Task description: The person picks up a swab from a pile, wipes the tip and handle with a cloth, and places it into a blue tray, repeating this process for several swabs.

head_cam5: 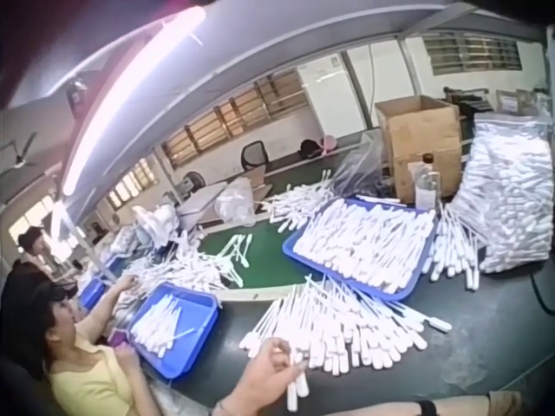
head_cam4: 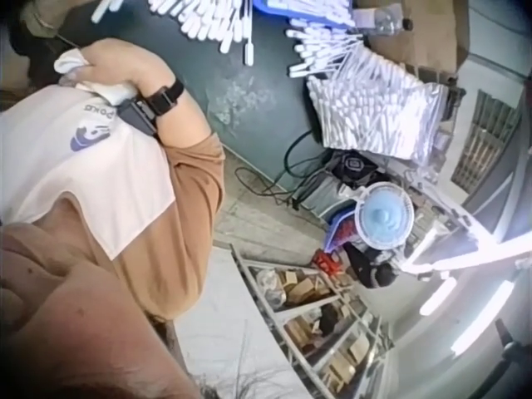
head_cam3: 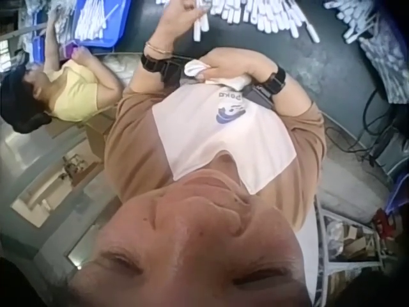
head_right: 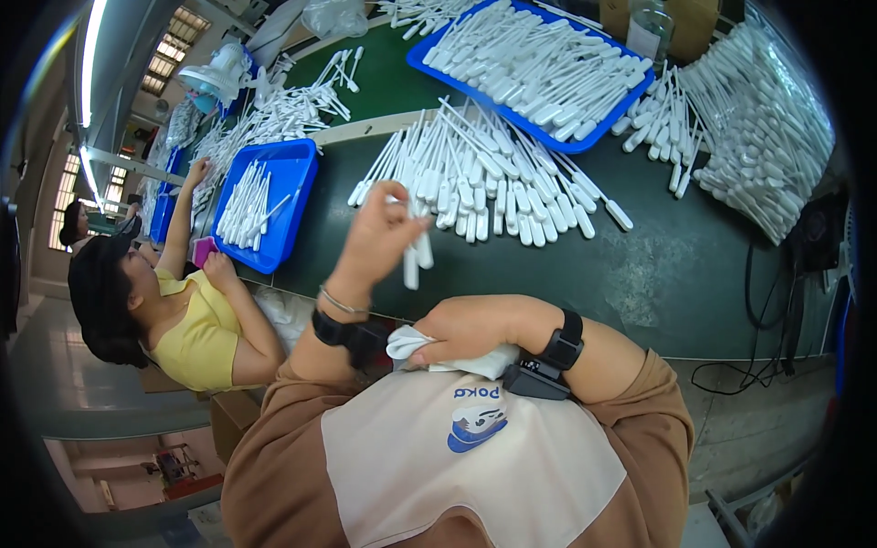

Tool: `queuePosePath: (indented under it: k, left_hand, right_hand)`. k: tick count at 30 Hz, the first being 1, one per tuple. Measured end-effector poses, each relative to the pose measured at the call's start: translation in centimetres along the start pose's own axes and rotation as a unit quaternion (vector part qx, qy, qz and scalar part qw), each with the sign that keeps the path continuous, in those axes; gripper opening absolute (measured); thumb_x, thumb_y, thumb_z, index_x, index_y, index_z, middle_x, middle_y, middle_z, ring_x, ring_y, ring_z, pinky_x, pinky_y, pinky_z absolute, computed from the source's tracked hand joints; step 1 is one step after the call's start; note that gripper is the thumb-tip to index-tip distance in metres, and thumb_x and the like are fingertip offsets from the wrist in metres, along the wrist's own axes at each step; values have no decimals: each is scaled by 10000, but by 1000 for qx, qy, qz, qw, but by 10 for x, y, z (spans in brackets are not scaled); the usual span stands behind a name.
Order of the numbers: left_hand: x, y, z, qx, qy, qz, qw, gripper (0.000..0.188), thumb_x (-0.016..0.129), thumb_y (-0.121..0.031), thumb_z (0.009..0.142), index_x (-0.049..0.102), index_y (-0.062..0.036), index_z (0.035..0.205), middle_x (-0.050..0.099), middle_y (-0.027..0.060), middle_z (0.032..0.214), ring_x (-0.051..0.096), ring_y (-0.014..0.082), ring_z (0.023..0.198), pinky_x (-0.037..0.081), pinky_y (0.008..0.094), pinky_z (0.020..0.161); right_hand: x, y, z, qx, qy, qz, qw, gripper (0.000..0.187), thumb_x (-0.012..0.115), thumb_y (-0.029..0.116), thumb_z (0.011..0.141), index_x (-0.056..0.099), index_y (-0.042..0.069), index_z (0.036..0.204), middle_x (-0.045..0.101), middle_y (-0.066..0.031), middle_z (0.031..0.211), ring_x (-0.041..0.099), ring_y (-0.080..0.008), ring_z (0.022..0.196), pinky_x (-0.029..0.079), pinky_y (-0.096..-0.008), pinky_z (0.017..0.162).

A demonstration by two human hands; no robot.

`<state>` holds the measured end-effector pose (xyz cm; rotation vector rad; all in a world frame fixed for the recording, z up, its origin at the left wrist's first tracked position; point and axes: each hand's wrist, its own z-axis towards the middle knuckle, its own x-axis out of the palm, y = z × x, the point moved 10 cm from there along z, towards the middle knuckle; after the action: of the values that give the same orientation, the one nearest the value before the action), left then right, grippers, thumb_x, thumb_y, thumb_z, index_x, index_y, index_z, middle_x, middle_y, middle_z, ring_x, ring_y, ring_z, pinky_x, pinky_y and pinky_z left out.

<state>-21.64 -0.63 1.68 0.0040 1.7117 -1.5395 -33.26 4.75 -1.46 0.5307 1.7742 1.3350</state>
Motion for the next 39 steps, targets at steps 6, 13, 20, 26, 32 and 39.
queuePosePath:
  k: [6, 13, 20, 26, 32, 39]
  left_hand:
    - [-80, 71, 82, -66, 5, 44, 997, 411, 631, -126, 716, 438, 17, 1050, 570, 70, 609, 535, 136, 555, 401, 243, 516]
    - [-50, 94, 101, -67, 156, 219, 961, 188, 573, -120, 762, 553, 17, 889, 551, 44, 632, 486, 100, 483, 379, 246, 439]
    - [-62, 99, 94, -134, 114, 74, 982, 177, 539, -121, 774, 556, 23, 876, 556, 67, 624, 529, 120, 498, 426, 237, 442]
    - [-103, 126, 146, -133, 66, 68, 987, 168, 501, -97, 779, 574, 8, 888, 580, 84, 674, 568, 144, 547, 456, 251, 474]
    - [-203, 124, 225, -29, -163, 503, 848, 176, 502, -108, 742, 629, -108, 864, 615, 128, 855, 588, 302, 807, 466, 394, 705]
    - [-196, 170, 266, 0, -49, 611, 790, 197, 465, -150, 778, 631, -117, 877, 604, 132, 896, 575, 291, 868, 467, 384, 724]
  right_hand:
    - [2, 5, 1, 1, 1, 32, 999, 416, 477, 385, 823, 548, -25, 821, 557, -195, 711, 536, -333, 675, 410, -369, 619]
    - [-4, -2, 1, 22, -1, 25, 999, 410, 467, 383, 833, 546, -19, 818, 554, -199, 715, 532, -335, 669, 410, -371, 621]
    - [-6, -2, 1, 11, 10, 27, 1000, 341, 472, 359, 844, 533, 36, 933, 567, -162, 734, 538, -323, 662, 425, -339, 608]
    - [-33, -9, 1, 20, -112, 103, 988, 325, 471, 346, 852, 537, 36, 923, 574, -99, 713, 551, -222, 636, 428, -303, 594]
    - [-86, -60, -38, 89, -451, 329, 825, 292, 469, 327, 861, 543, 45, 844, 517, -10, 651, 474, -77, 573, 386, -228, 514]
    - [-93, -59, -51, 71, -496, 358, 788, 300, 466, 336, 860, 535, 47, 820, 500, -15, 624, 450, -80, 537, 364, -213, 488]
